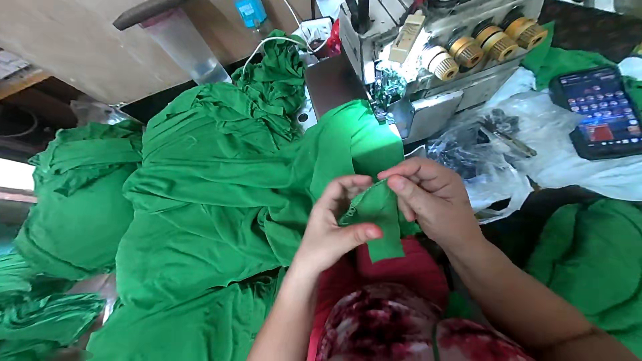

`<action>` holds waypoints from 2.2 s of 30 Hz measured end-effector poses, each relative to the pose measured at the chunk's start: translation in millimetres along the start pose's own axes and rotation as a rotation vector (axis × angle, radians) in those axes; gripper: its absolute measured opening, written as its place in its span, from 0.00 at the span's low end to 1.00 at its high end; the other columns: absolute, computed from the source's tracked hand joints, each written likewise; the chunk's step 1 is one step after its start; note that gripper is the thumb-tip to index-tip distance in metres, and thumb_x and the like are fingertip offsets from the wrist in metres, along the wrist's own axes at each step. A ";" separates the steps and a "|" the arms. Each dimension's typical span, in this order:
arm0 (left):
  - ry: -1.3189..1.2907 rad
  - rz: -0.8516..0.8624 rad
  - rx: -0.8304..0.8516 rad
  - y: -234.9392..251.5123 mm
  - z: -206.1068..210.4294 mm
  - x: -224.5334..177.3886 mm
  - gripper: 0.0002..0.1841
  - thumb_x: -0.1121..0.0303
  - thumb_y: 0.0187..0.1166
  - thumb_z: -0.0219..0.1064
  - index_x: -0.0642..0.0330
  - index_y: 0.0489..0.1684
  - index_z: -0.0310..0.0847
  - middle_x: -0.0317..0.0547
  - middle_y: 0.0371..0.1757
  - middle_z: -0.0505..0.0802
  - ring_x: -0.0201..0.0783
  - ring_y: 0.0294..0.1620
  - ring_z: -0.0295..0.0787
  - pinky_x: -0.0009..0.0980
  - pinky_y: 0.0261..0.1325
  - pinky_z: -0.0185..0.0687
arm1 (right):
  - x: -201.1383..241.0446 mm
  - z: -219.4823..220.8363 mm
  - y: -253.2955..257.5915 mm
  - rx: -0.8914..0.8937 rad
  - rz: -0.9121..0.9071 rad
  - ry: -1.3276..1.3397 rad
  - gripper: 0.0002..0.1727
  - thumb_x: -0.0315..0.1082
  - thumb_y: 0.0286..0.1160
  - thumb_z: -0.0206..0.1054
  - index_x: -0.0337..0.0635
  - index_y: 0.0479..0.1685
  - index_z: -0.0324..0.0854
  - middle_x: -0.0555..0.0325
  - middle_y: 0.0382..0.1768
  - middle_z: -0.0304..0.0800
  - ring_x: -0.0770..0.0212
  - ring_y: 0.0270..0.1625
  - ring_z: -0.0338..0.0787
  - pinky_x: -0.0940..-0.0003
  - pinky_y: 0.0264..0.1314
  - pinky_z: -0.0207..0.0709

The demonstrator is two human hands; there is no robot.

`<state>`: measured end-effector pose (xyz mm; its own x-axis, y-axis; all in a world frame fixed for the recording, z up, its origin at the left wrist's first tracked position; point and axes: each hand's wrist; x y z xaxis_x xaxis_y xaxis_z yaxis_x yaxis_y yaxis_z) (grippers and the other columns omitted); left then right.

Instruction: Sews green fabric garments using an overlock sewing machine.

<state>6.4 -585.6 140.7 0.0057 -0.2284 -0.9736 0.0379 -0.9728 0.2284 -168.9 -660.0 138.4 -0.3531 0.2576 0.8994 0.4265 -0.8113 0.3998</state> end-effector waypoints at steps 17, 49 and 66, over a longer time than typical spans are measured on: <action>-0.048 -0.011 -0.025 2.6 -6.9 -1.6 0.07 0.64 0.68 0.80 0.47 0.36 0.87 0.25 0.48 0.92 0.21 0.50 0.89 0.22 0.54 0.87 | -14.1 -0.2 -1.4 0.152 -0.186 -0.321 0.04 0.31 0.68 0.73 0.41 0.31 0.89 0.69 0.28 0.87 0.85 0.36 0.81 0.91 0.42 0.75; 0.413 0.031 -0.102 22.0 -13.2 -36.7 0.05 0.73 0.75 0.73 0.56 0.42 0.85 0.29 0.28 0.91 0.19 0.26 0.85 0.16 0.31 0.82 | -18.0 -17.1 26.5 0.244 -0.659 -0.681 0.10 0.39 0.85 0.64 0.49 0.43 0.90 0.62 0.44 0.90 0.64 0.57 0.82 0.70 0.64 0.70; 0.902 0.150 0.154 7.1 -18.7 -44.6 0.19 0.70 0.59 0.67 0.55 0.53 0.81 0.36 0.39 0.90 0.29 0.40 0.88 0.33 0.43 0.86 | -4.5 -43.6 18.4 0.420 -0.079 -0.013 0.08 0.46 0.82 0.64 0.56 0.40 0.83 0.72 0.46 0.89 0.74 0.59 0.88 0.72 0.64 0.84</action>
<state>25.0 -581.6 185.7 0.7778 -0.2990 -0.5528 -0.1593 -0.9446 0.2869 -195.8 -699.0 133.9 -0.3888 0.3189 0.8644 0.7018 -0.5054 0.5021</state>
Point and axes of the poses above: each hand's wrist, its own y-axis towards the middle knuckle, its own z-axis out of the palm, x = y × z
